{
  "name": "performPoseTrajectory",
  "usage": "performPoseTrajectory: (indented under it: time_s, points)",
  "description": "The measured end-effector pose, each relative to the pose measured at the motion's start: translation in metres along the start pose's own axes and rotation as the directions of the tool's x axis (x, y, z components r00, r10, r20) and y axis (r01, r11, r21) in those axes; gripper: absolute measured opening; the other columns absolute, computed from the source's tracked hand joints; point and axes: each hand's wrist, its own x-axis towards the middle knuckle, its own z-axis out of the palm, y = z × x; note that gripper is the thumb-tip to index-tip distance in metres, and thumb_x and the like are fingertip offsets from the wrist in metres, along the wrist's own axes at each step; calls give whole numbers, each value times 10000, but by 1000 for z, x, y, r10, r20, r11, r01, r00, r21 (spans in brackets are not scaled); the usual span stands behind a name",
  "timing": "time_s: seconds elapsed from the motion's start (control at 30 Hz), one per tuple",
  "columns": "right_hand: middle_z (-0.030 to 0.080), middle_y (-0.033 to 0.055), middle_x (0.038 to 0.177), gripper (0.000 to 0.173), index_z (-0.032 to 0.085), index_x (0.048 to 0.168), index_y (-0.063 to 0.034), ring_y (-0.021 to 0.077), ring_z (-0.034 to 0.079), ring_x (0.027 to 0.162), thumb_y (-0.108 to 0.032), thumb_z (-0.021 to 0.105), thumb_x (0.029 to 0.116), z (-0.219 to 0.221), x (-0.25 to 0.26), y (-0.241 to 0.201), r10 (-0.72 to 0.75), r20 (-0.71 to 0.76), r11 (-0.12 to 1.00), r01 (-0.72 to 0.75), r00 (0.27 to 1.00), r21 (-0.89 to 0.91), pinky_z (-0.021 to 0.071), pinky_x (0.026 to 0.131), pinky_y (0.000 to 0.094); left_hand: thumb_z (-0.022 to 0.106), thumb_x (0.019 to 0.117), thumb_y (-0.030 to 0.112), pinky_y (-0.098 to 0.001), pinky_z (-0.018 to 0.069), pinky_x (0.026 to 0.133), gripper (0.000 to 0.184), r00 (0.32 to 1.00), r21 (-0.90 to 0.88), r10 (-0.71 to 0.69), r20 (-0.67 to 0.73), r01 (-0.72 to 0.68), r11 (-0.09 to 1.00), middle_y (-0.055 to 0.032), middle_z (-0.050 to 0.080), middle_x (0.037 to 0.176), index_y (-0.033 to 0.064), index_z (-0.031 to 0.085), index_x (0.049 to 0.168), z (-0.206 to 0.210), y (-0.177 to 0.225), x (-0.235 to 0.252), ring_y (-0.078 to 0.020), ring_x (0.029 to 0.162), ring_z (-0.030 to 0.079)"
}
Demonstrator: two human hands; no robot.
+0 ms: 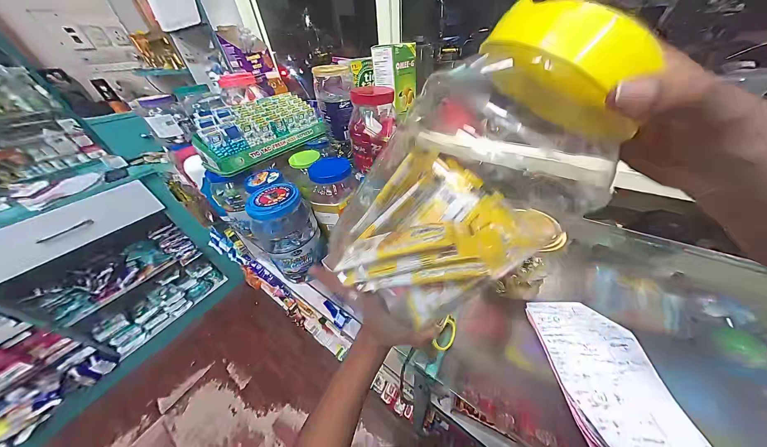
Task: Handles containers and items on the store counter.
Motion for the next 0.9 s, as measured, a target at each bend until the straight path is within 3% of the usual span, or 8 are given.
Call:
performPoseTrajectory:
  time_s: [0.07, 0.2, 0.27, 0.37, 0.5, 0.7, 0.8, 0.9]
  points:
    - [667, -119, 1154, 758, 440, 1393, -300, 38, 687, 1014, -518, 782, 753, -16, 31, -5, -11, -126, 996, 0, 992, -87, 617, 835, 239, 833, 748, 601, -371, 308, 1220, 1334, 991, -13, -114, -71, 113, 994, -112, -46, 1711, 390, -179, 1591, 16, -7, 19, -166, 1543, 222]
    - [620, 60, 1276, 1084, 191, 1602, -244, 122, 680, 1004, -492, 805, 744, -34, 65, 38, 60, -348, 935, -175, 935, -309, 596, 830, 336, 804, 857, 357, -319, 420, 1145, 1257, 926, 40, -356, -129, 364, 931, -234, 148, 1660, 155, -190, 1600, 1, -5, 2, -175, 1468, 387]
    - [595, 187, 1337, 1132, 192, 1616, -213, 276, 668, 1072, -485, 845, 732, -37, 79, 79, 67, -391, 888, -233, 918, -395, 568, 879, 497, 772, 872, 326, -297, 411, 1141, 1162, 894, 102, -442, -80, 448, 888, -281, 270, 1605, 12, -83, 1593, -8, 1, -21, -170, 1451, 405]
    - [558, 285, 1375, 1203, 260, 1604, -180, 464, 604, 1164, -559, 886, 650, -30, 101, 148, 91, -396, 813, -298, 914, -501, 481, 917, 681, 728, 924, 362, -327, 446, 1125, 930, 869, 198, -485, 99, 460, 866, -219, 419, 1551, 35, 170, 1592, -10, 13, -43, -174, 1414, 467]
    - [527, 343, 1361, 1199, 353, 1553, -73, 519, 525, 1242, -480, 939, 590, -7, 124, 229, 113, -328, 812, -277, 938, -513, 434, 990, 680, 710, 931, 312, -390, 467, 1099, 684, 785, 302, -454, 421, 351, 886, -259, 524, 1450, -39, 461, 1464, 3, 13, -31, -265, 1347, 538]
    - [441, 312, 1466, 1314, 186, 1626, -81, 428, 533, 1274, -490, 928, 622, -1, 149, 282, 154, -185, 876, -221, 970, -428, 467, 1024, 574, 700, 934, 346, -526, 497, 1044, 706, 563, 414, -544, 622, 354, 839, -193, 477, 1523, 62, 440, 1526, 44, -13, -8, -339, 1349, 532]
    - [231, 272, 1642, 1257, 66, 1657, -137, 394, 369, 1462, -504, 865, 759, -23, 135, 259, 238, -54, 913, -242, 970, -329, 372, 1149, 556, 693, 951, 369, -465, 485, 1077, 741, 482, 385, -558, 676, 416, 824, -194, 477, 1516, 48, 394, 1548, 68, -23, 7, -303, 1350, 530]
    - [338, 170, 1632, 893, 255, 1620, -137, 319, 422, 1450, -457, 699, 915, -59, 78, 236, 289, -89, 921, -302, 953, -245, 407, 1143, 514, 637, 996, 330, -442, 471, 1095, 678, 420, 293, -500, 757, 465, 835, -220, 511, 1474, 19, 390, 1546, 97, -30, 24, -306, 1315, 556]
